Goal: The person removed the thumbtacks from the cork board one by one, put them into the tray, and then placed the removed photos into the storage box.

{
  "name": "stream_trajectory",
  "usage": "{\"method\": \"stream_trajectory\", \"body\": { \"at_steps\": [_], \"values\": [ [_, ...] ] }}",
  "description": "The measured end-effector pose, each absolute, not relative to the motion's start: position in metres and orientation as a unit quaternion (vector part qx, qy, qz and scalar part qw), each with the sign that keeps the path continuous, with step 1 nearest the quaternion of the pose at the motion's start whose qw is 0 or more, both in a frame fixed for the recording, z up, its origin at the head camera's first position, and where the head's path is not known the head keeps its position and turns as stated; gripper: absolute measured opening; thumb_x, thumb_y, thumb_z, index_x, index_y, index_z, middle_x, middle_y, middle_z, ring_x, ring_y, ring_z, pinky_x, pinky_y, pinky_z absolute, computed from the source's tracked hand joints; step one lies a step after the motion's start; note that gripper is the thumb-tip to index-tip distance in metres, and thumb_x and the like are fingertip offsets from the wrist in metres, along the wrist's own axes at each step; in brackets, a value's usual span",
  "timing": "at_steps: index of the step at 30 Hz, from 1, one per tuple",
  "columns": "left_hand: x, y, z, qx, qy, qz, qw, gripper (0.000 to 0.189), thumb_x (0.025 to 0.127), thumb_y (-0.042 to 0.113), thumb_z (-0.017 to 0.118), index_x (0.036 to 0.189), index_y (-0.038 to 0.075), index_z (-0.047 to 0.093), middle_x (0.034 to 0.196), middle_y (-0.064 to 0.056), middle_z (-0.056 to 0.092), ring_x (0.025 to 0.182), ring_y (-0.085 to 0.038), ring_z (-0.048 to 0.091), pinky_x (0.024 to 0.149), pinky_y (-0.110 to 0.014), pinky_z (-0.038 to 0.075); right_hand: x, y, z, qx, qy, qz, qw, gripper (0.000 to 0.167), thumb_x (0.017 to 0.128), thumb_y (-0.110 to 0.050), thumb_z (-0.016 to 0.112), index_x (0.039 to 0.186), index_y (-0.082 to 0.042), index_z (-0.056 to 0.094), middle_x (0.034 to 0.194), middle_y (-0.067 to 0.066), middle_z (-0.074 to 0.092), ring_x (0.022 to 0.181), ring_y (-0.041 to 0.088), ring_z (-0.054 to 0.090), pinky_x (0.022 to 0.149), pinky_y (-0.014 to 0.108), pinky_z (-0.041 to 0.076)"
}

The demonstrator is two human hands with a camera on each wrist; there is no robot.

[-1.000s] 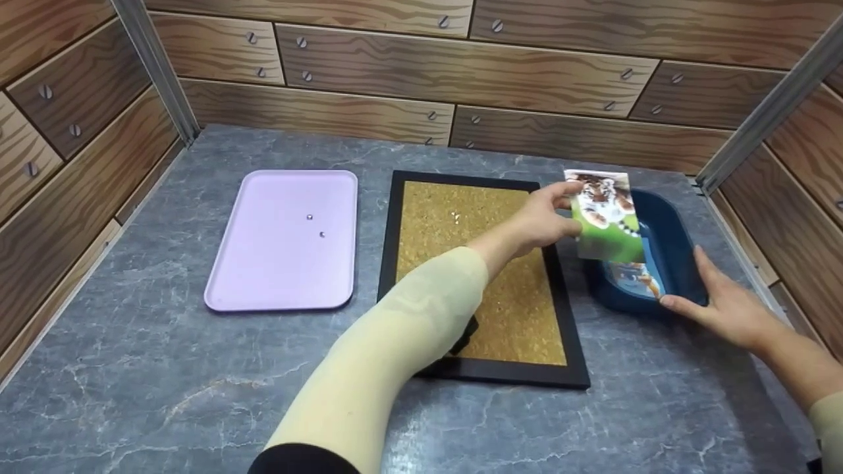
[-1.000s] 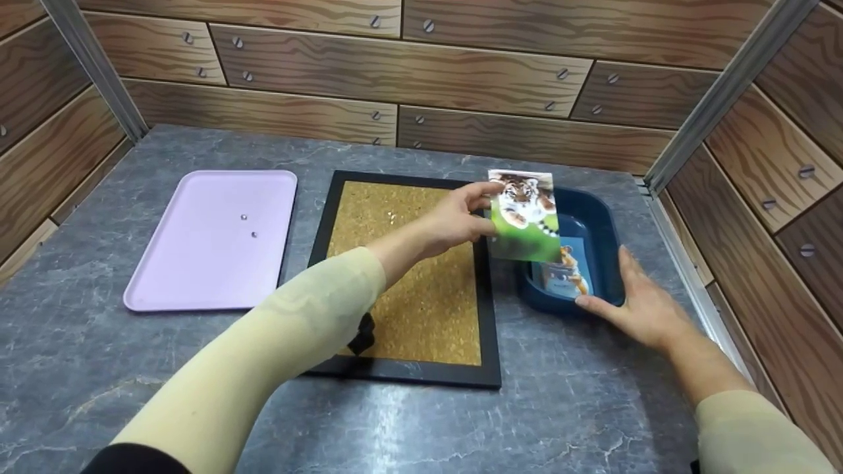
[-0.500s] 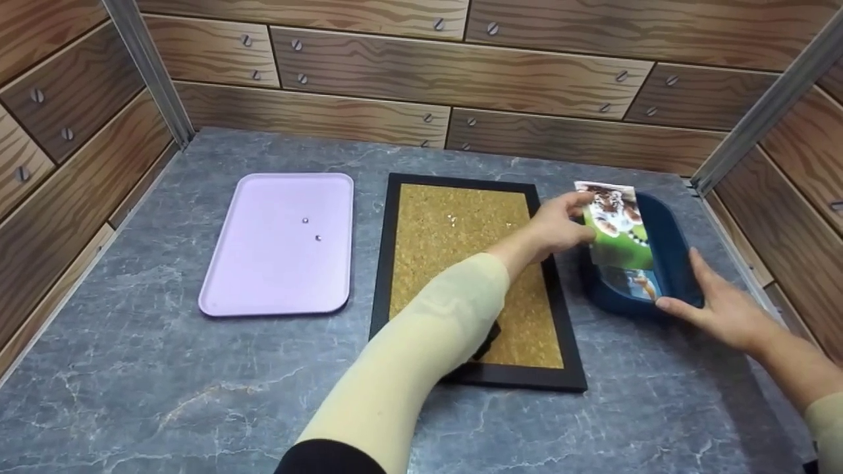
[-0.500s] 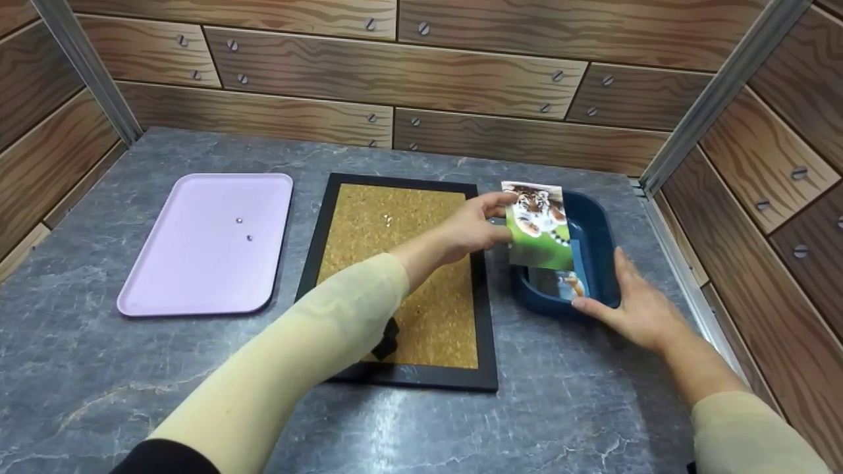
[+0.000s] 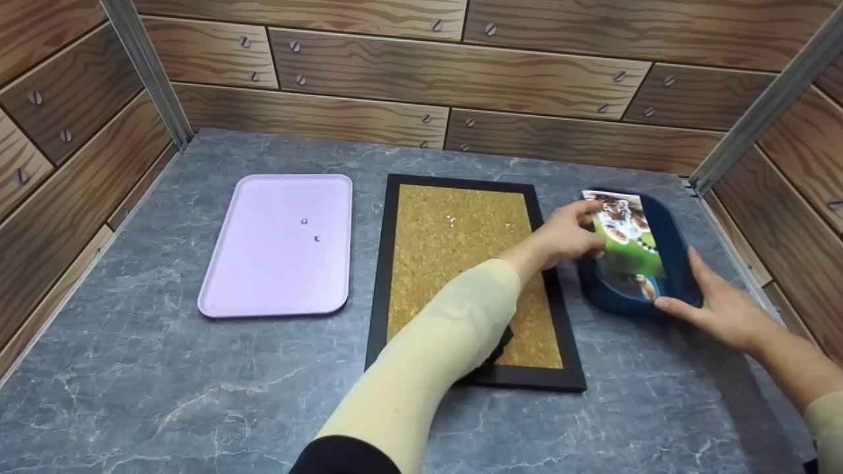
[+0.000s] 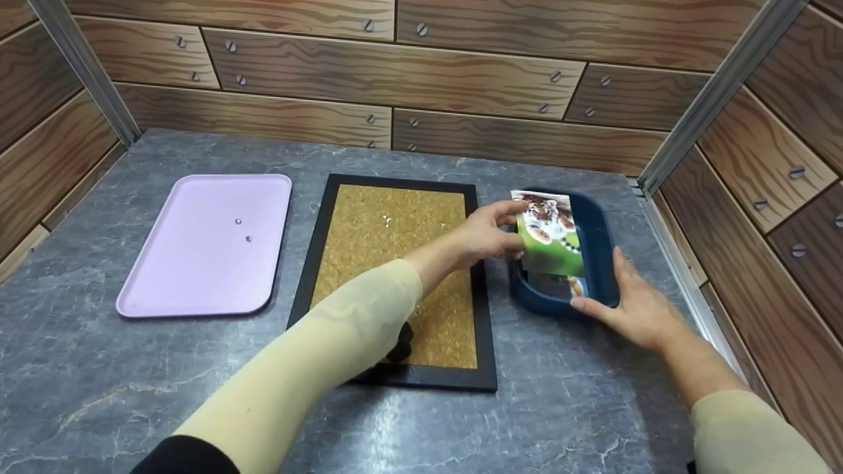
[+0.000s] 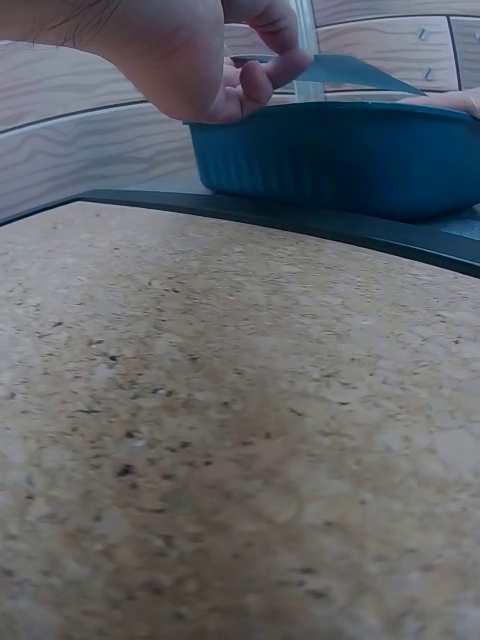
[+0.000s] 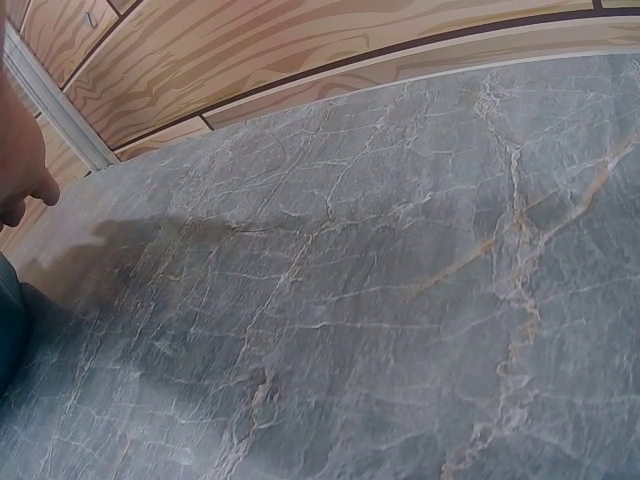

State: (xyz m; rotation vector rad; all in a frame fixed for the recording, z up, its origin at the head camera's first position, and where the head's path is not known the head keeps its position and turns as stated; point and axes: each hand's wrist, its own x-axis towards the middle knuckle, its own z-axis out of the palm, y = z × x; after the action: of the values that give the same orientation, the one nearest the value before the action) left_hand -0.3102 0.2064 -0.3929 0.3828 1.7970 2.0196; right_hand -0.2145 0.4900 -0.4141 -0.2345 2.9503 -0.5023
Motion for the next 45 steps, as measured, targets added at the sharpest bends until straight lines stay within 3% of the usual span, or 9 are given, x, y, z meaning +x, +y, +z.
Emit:
{"method": "stream_trajectory", "body": {
  "at_steps": [9, 19, 28, 33, 37, 45],
  "values": [
    [-0.309, 0.211, -0.398, 0.141, 0.666, 0.702, 0.208, 0.072, 0.089, -0.015, 0.069, 0.156, 0.007, 0.052, 0.116, -0.004, 0.067, 0.059, -0.018, 0.06, 0.058, -0.027, 0.057, -0.215, 0.489, -0.415, -0.072, 0.981, -0.165, 0.079, 0.112, 0.104, -0.053, 0.061, 0.164, 0.003, -0.016, 0.16, 0.05, 0.007, 0.141, 0.073, 0.02, 0.109, 0.08, 0.025],
    [-0.308, 0.215, -0.401, 0.151, 0.695, 0.671, 0.209, 0.065, 0.092, -0.003, 0.076, 0.153, 0.007, 0.056, 0.119, -0.003, 0.068, 0.066, -0.014, 0.061, 0.059, -0.027, 0.056, -0.212, 0.491, -0.414, -0.072, 0.981, -0.164, 0.073, 0.113, 0.104, -0.051, 0.063, 0.163, 0.005, -0.015, 0.158, 0.052, 0.009, 0.14, 0.073, 0.022, 0.108, 0.08, 0.026],
    [-0.306, 0.213, -0.399, 0.175, 0.752, 0.604, 0.199, 0.053, 0.1, 0.018, 0.074, 0.151, 0.014, 0.061, 0.119, 0.004, 0.066, 0.061, -0.012, 0.055, 0.066, -0.032, 0.056, -0.213, 0.491, -0.414, -0.07, 0.98, -0.167, 0.085, 0.113, 0.104, -0.053, 0.062, 0.164, 0.003, -0.016, 0.159, 0.051, 0.008, 0.141, 0.073, 0.021, 0.109, 0.081, 0.025],
    [-0.306, 0.214, -0.4, 0.195, 0.751, 0.598, 0.201, 0.051, 0.1, 0.017, 0.074, 0.15, 0.011, 0.062, 0.115, 0.004, 0.067, 0.072, -0.012, 0.058, 0.062, -0.029, 0.054, -0.212, 0.491, -0.413, -0.068, 0.98, -0.165, 0.091, 0.112, 0.105, -0.053, 0.061, 0.163, 0.003, -0.017, 0.159, 0.051, 0.007, 0.141, 0.073, 0.021, 0.108, 0.082, 0.025],
    [-0.305, 0.215, -0.402, 0.206, 0.754, 0.589, 0.207, 0.052, 0.101, 0.018, 0.073, 0.151, 0.01, 0.06, 0.12, 0.002, 0.068, 0.07, -0.015, 0.058, 0.063, -0.031, 0.053, -0.212, 0.49, -0.412, -0.067, 0.98, -0.163, 0.093, 0.113, 0.105, -0.053, 0.06, 0.163, 0.003, -0.018, 0.159, 0.051, 0.008, 0.141, 0.073, 0.021, 0.108, 0.082, 0.025],
    [-0.304, 0.219, -0.401, 0.216, 0.781, 0.549, 0.207, 0.051, 0.102, 0.023, 0.07, 0.151, 0.017, 0.061, 0.125, 0.007, 0.068, 0.067, -0.011, 0.057, 0.063, -0.029, 0.054, -0.212, 0.488, -0.409, -0.07, 0.98, -0.165, 0.09, 0.113, 0.104, -0.053, 0.061, 0.164, 0.002, -0.017, 0.16, 0.05, 0.007, 0.141, 0.072, 0.021, 0.108, 0.082, 0.025]
  ]
}}
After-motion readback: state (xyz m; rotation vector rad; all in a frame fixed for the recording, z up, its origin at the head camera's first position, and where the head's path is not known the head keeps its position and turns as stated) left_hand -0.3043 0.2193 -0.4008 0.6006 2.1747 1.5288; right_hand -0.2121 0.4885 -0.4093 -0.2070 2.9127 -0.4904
